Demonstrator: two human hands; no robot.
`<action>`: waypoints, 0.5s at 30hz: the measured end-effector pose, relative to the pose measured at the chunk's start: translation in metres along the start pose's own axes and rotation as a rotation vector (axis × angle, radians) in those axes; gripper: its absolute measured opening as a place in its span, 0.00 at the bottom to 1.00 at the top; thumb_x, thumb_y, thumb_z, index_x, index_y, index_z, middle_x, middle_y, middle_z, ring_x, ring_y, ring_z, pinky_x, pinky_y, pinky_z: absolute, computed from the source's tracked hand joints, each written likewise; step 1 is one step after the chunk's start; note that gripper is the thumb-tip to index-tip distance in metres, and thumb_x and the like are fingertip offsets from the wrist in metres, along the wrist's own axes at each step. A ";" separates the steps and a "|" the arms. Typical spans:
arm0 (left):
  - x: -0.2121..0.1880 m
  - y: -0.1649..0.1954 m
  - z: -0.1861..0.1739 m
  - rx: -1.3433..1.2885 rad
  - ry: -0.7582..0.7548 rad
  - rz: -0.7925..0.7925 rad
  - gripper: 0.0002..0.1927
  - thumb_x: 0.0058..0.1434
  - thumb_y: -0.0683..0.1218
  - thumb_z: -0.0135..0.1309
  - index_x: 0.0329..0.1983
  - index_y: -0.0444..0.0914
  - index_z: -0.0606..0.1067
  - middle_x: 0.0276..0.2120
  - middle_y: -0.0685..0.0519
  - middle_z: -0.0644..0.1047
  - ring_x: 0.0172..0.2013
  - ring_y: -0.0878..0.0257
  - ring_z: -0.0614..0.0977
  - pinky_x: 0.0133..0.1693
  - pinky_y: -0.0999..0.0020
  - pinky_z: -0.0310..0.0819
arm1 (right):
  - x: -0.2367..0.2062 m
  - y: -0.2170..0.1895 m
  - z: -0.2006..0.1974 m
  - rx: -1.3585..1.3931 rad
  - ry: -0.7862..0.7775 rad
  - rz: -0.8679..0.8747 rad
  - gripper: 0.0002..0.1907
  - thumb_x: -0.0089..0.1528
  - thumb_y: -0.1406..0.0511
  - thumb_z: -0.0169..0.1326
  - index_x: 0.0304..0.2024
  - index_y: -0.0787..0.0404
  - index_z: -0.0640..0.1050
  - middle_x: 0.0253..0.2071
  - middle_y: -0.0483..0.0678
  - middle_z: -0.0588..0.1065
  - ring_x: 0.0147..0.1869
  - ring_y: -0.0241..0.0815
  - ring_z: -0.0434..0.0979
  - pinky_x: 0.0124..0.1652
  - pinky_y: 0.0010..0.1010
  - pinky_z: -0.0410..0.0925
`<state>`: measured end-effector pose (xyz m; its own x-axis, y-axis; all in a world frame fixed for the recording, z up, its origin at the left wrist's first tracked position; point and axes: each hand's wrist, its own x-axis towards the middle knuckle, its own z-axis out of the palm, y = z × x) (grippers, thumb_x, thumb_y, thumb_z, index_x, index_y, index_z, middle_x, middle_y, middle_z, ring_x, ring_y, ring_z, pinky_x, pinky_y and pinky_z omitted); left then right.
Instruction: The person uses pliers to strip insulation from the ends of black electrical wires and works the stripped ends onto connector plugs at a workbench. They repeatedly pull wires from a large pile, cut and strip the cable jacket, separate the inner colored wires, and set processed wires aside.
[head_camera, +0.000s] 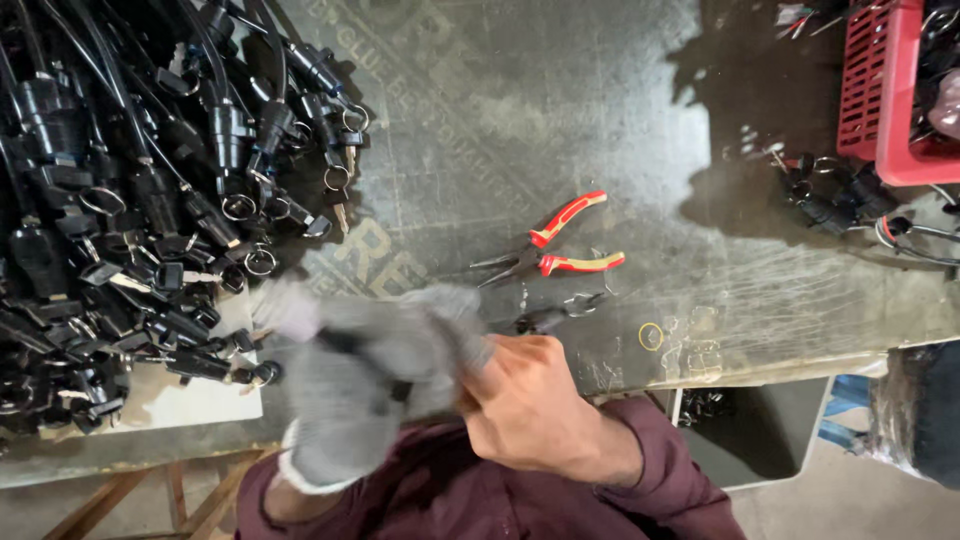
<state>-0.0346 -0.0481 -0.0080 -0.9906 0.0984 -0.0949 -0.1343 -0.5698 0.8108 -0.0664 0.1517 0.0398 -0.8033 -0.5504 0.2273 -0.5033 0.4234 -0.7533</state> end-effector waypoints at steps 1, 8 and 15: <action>0.000 -0.004 0.005 -0.064 -0.072 -0.032 0.10 0.75 0.47 0.50 0.50 0.34 0.74 0.40 0.49 0.78 0.43 0.54 0.78 0.46 0.59 0.74 | -0.003 0.002 0.001 0.094 0.027 0.006 0.20 0.52 0.71 0.55 0.48 0.67 0.75 0.33 0.47 0.77 0.34 0.51 0.79 0.34 0.41 0.71; -0.001 -0.014 0.026 0.272 -0.186 -0.175 0.13 0.62 0.43 0.51 0.47 0.32 0.76 0.34 0.52 0.79 0.32 0.63 0.77 0.34 0.63 0.73 | -0.016 0.002 -0.036 0.206 0.262 0.061 0.30 0.71 0.46 0.41 0.41 0.67 0.76 0.43 0.54 0.75 0.49 0.56 0.77 0.51 0.49 0.70; 0.004 -0.022 0.070 0.592 -0.689 0.210 0.14 0.61 0.44 0.56 0.49 0.36 0.75 0.36 0.49 0.79 0.36 0.49 0.81 0.39 0.57 0.75 | -0.001 0.002 -0.092 1.372 0.143 -0.115 0.32 0.67 0.39 0.37 0.21 0.51 0.72 0.24 0.43 0.76 0.34 0.48 0.79 0.52 0.44 0.60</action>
<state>-0.0342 0.0222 0.0144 -0.7340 0.6107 0.2971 0.2688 -0.1404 0.9529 -0.0957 0.2197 0.0951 -0.8464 -0.4204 0.3269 0.0775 -0.7046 -0.7054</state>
